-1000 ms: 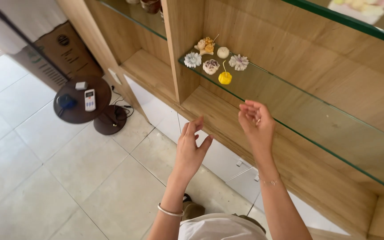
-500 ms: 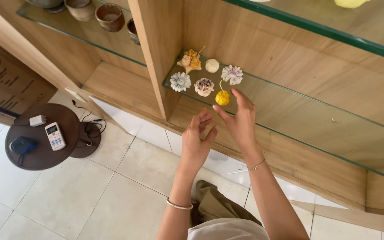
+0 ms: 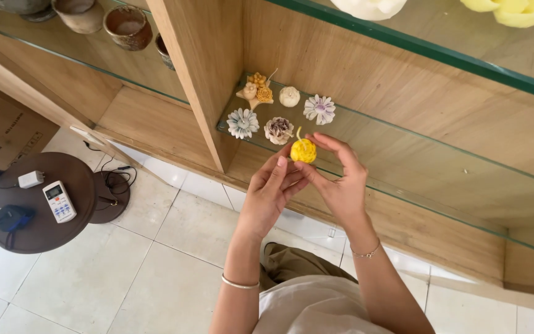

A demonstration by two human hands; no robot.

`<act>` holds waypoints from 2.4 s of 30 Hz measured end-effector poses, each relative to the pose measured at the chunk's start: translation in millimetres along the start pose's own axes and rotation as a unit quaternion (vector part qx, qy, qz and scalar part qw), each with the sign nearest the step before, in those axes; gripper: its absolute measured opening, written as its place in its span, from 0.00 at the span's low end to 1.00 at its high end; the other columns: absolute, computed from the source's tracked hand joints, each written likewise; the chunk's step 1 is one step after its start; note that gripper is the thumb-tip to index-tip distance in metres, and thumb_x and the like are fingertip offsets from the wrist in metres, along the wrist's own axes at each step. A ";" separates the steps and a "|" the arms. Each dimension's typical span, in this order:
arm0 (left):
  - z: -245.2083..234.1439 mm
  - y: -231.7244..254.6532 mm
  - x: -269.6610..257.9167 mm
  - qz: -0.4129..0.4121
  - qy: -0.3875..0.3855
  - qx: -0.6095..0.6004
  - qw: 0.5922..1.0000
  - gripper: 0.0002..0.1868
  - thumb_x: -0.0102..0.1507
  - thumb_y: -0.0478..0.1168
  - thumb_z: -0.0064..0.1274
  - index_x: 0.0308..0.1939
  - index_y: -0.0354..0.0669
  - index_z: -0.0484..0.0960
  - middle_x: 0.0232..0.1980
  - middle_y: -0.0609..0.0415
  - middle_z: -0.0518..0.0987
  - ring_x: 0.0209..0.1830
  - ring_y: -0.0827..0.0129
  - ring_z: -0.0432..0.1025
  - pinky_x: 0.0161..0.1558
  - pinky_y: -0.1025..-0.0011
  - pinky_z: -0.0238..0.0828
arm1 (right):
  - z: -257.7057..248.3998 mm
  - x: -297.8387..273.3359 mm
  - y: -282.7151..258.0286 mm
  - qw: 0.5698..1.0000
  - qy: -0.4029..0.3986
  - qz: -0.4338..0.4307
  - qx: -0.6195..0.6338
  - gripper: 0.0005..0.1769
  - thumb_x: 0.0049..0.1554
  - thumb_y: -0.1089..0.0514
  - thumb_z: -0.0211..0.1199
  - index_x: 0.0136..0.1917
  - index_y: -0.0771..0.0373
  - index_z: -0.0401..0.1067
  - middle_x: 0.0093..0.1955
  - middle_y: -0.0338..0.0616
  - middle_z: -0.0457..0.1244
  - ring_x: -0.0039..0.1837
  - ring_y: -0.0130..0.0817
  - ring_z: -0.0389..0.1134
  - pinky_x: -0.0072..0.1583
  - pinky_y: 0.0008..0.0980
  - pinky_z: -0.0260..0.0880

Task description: Moving flower-shaped candles from a display shelf to a workbench.

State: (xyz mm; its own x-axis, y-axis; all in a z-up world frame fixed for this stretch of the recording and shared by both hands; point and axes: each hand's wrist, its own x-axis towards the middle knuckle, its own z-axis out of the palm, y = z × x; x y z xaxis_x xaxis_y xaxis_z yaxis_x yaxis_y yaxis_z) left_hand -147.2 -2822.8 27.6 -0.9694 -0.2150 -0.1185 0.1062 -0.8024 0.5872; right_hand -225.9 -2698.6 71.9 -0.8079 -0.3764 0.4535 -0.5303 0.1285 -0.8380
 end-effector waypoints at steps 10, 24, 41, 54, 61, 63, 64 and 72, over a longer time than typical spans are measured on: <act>-6.1 45.9 5.9 0.020 -0.074 0.027 0.997 0.28 0.73 0.36 0.47 0.77 0.33 0.63 0.67 0.46 0.75 0.64 0.62 0.74 0.64 0.64 0.73 | 18.6 11.7 -35.7 0.994 -0.095 -0.056 0.014 0.26 0.58 0.65 0.69 0.69 0.64 0.71 0.70 0.47 0.67 0.74 0.37 0.66 0.74 0.35 0.65; -25.3 86.2 -10.2 -0.020 -0.189 0.142 0.971 0.23 0.69 0.34 0.54 0.67 0.40 0.66 0.62 0.47 0.78 0.63 0.66 0.74 0.63 0.67 0.73 | 57.1 -25.1 -84.5 0.988 0.119 0.061 0.081 0.16 0.68 0.65 0.58 0.67 0.72 0.72 0.58 0.53 0.71 0.63 0.35 0.73 0.64 0.26 0.73; -20.5 78.6 -43.9 -0.115 -0.262 0.153 0.946 0.22 0.63 0.28 0.60 0.59 0.37 0.69 0.64 0.43 0.80 0.62 0.67 0.75 0.63 0.70 0.75 | 48.3 -89.1 -118.3 0.960 0.254 0.120 0.020 0.20 0.70 0.58 0.54 0.71 0.70 0.68 0.63 0.56 0.70 0.65 0.37 0.72 0.66 0.33 0.73; 54.5 -19.4 -70.6 -0.067 -0.321 0.216 0.920 0.21 0.62 0.35 0.67 0.51 0.37 0.71 0.52 0.49 0.83 0.53 0.70 0.78 0.56 0.71 0.77 | -19.7 -177.6 -107.8 0.843 0.352 0.198 0.354 0.33 0.71 0.45 0.41 0.76 0.73 0.61 0.70 0.59 0.63 0.69 0.44 0.65 0.71 0.47 0.65; 137.7 -103.6 -136.7 0.072 -0.376 0.351 0.855 0.25 0.57 0.43 0.72 0.46 0.37 0.73 0.55 0.44 0.85 0.58 0.65 0.80 0.58 0.68 0.79 | -85.5 -243.1 -131.5 0.740 0.467 0.098 0.475 0.32 0.70 0.48 0.39 0.77 0.73 0.56 0.77 0.53 0.57 0.75 0.43 0.60 0.77 0.47 0.58; 155.3 -136.0 -154.1 0.163 -0.426 0.386 0.802 0.24 0.58 0.40 0.73 0.48 0.37 0.74 0.59 0.46 0.85 0.66 0.57 0.77 0.64 0.64 0.77 | -106.4 -268.7 -133.3 0.707 0.512 0.020 0.488 0.31 0.70 0.51 0.38 0.79 0.71 0.55 0.78 0.54 0.55 0.76 0.44 0.58 0.79 0.47 0.55; 165.7 -149.4 -164.6 0.159 -0.437 0.379 0.800 0.24 0.58 0.40 0.73 0.48 0.37 0.74 0.59 0.46 0.85 0.66 0.57 0.77 0.64 0.64 0.77 | -120.5 -280.2 -136.5 0.706 0.520 0.013 0.480 0.31 0.70 0.51 0.38 0.79 0.71 0.55 0.78 0.54 0.55 0.76 0.44 0.58 0.79 0.47 0.55; 230.9 -255.5 -241.1 0.155 -0.503 0.367 0.767 0.25 0.56 0.38 0.71 0.56 0.41 0.82 0.65 0.49 0.80 0.63 0.59 0.76 0.62 0.64 0.76 | -222.7 -378.5 -153.1 0.673 0.603 -0.065 0.424 0.29 0.69 0.53 0.39 0.77 0.72 0.58 0.82 0.56 0.50 0.79 0.45 0.56 0.79 0.48 0.54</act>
State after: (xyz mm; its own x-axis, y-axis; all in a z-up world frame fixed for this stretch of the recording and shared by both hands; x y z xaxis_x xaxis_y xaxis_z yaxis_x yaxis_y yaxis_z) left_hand 8.4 -2437.4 91.0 -0.6426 0.5025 0.5784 0.5704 -0.1903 0.7990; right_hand 103.8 -2371.5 96.1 -0.6616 0.7493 0.0280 -0.6923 -0.5962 -0.4066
